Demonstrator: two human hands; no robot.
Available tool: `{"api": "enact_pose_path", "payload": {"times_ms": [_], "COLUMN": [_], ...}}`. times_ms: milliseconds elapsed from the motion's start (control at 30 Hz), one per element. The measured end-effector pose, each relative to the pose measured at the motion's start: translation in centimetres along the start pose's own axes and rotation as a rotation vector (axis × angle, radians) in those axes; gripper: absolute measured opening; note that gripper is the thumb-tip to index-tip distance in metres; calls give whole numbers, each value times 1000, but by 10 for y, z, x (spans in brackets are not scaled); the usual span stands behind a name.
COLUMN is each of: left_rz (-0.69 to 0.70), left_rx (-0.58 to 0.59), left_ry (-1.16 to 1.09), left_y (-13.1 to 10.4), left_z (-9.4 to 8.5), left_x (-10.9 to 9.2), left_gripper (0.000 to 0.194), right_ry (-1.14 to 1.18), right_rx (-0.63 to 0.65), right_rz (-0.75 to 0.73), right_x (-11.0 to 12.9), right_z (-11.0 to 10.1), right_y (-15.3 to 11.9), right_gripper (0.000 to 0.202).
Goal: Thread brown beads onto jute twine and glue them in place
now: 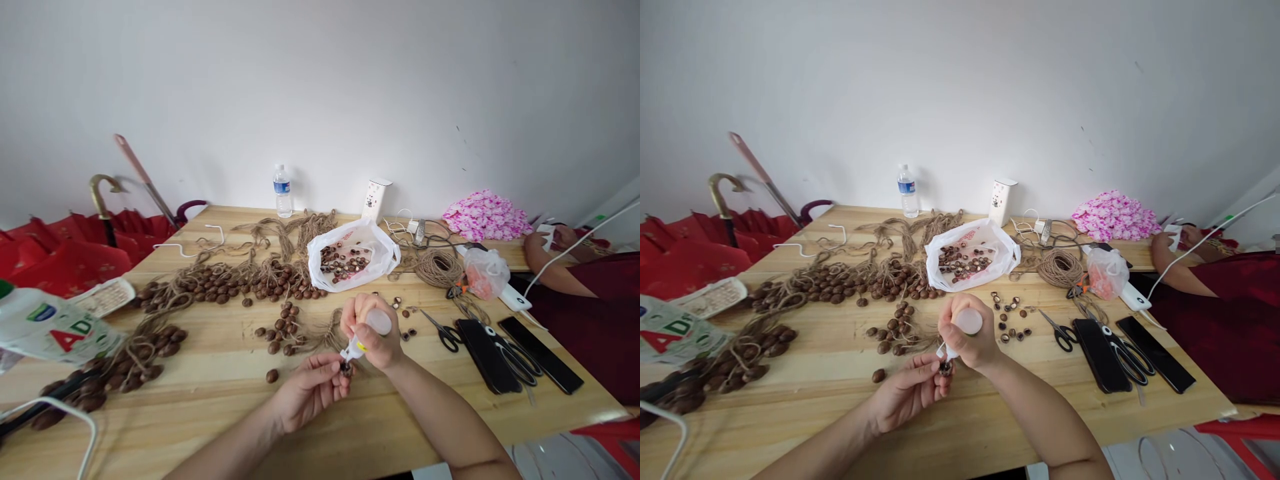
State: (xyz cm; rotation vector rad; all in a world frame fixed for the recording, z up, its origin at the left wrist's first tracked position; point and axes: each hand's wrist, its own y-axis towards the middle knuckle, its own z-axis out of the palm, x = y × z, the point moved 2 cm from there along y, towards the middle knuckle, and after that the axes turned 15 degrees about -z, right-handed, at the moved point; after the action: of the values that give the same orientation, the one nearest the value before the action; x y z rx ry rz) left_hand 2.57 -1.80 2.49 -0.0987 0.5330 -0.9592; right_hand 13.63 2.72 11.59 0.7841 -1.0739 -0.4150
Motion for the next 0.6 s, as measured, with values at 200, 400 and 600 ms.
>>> {"api": "enact_pose_path", "payload": {"times_ms": [200, 400, 600], "left_rz": [-1, 5, 19], "left_rx": [-1, -7, -19], "left_ry": [-12, -20, -23], "left_y": [-1, -2, -1], "left_z": [1, 0, -3], "left_x": [-1, -2, -1], "left_gripper": [8, 9, 11], "right_ry": [29, 69, 101], "right_rx": [1, 9, 20], "right_rz": [2, -1, -1], "right_x": [1, 3, 4], "right_z": [0, 2, 2], "right_y": [1, 4, 3], "right_gripper": [31, 29, 27]}}
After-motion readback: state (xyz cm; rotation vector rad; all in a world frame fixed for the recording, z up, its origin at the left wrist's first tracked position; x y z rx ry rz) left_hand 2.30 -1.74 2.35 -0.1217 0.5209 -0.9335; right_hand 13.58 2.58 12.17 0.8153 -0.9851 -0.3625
